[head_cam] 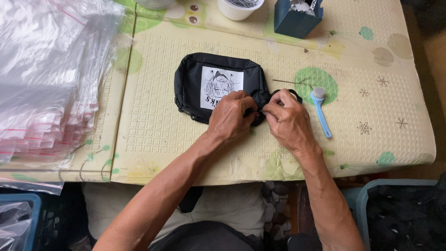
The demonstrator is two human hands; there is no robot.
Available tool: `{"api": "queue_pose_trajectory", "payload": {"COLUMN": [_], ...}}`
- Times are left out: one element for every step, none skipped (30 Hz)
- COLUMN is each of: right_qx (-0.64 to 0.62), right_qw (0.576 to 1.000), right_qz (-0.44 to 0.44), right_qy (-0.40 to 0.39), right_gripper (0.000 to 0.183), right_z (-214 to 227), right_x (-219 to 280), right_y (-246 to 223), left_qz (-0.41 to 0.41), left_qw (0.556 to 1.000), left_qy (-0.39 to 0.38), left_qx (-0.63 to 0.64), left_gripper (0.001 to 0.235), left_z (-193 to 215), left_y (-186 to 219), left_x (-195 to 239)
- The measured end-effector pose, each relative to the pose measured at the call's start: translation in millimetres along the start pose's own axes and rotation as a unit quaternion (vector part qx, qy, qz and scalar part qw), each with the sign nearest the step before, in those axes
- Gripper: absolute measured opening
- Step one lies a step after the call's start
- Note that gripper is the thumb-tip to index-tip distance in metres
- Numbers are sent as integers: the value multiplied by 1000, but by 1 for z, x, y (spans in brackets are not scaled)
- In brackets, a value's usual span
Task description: The person attaches a strap to a small black bag using a pin, then affixes a decorative patch and a tag to the bag. Finally, the person places the completed bag into a clear plastic bag.
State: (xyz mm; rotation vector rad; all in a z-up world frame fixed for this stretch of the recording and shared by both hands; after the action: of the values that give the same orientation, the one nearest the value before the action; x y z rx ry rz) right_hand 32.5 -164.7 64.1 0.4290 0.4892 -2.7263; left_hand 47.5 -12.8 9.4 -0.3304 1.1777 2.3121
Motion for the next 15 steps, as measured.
{"api": "queue_pose_trajectory", "payload": {"right_qx": [1,-20,-40,-41,-50,-60,-61,-60,-58,-57,-55,-53,-53,-29,-5], "right_qw": [1000,1000,999,999,999,998,998,998,998,998,998,998,998,999,999], "right_qz": [-2,-2,-2,-2,1,3,4,5,6,5,9,12,12,29,46], "right_qy": [0,2,4,4,1,-5,-6,-6,-6,-5,-7,-9,-9,0,8], "right_gripper": [6,5,5,5,4,4,4,4,4,4,4,4,4,5,7], "right_z": [-2,-4,-5,-5,-6,-6,-6,-5,-4,-3,-3,-2,-2,-1,0], "right_x": [1,2,2,2,1,2,2,2,2,2,2,2,2,2,3], "right_y": [3,7,10,11,12,13,14,14,15,15,15,14,14,12,10], "left_qz": [-1,-9,-18,-17,-23,-28,-26,-31,-37,-37,-54,-70,-70,-73,-76], "left_qw": [1000,1000,1000,1000,1000,999,1000,999,999,999,998,997,997,997,997], "left_qy": [-1,1,4,4,9,15,15,14,13,13,13,13,13,4,-5], "left_qx": [1,-1,-3,-3,-1,2,1,-1,-2,-2,0,1,1,-12,-25], "left_gripper": [10,9,9,9,9,9,9,10,11,11,11,11,11,10,10], "left_z": [0,2,3,2,2,1,0,-1,-2,-2,-2,-2,1,2,4], "left_y": [1,3,4,3,3,3,2,1,1,1,3,4,7,10,13], "left_x": [0,0,0,0,0,1,2,2,2,2,2,2,1,0,-1]}}
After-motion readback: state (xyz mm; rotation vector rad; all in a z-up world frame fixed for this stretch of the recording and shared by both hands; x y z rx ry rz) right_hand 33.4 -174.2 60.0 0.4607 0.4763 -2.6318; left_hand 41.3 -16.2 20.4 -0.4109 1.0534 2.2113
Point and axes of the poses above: each hand's wrist, its own x-axis away from the middle knuckle, its own z-axis out of the back of the hand, y = z × x, the point moved 5 cm from there along -x, towards the middle knuckle, and after that the axes turned 13 degrees about -z, right-handed, at the moved point
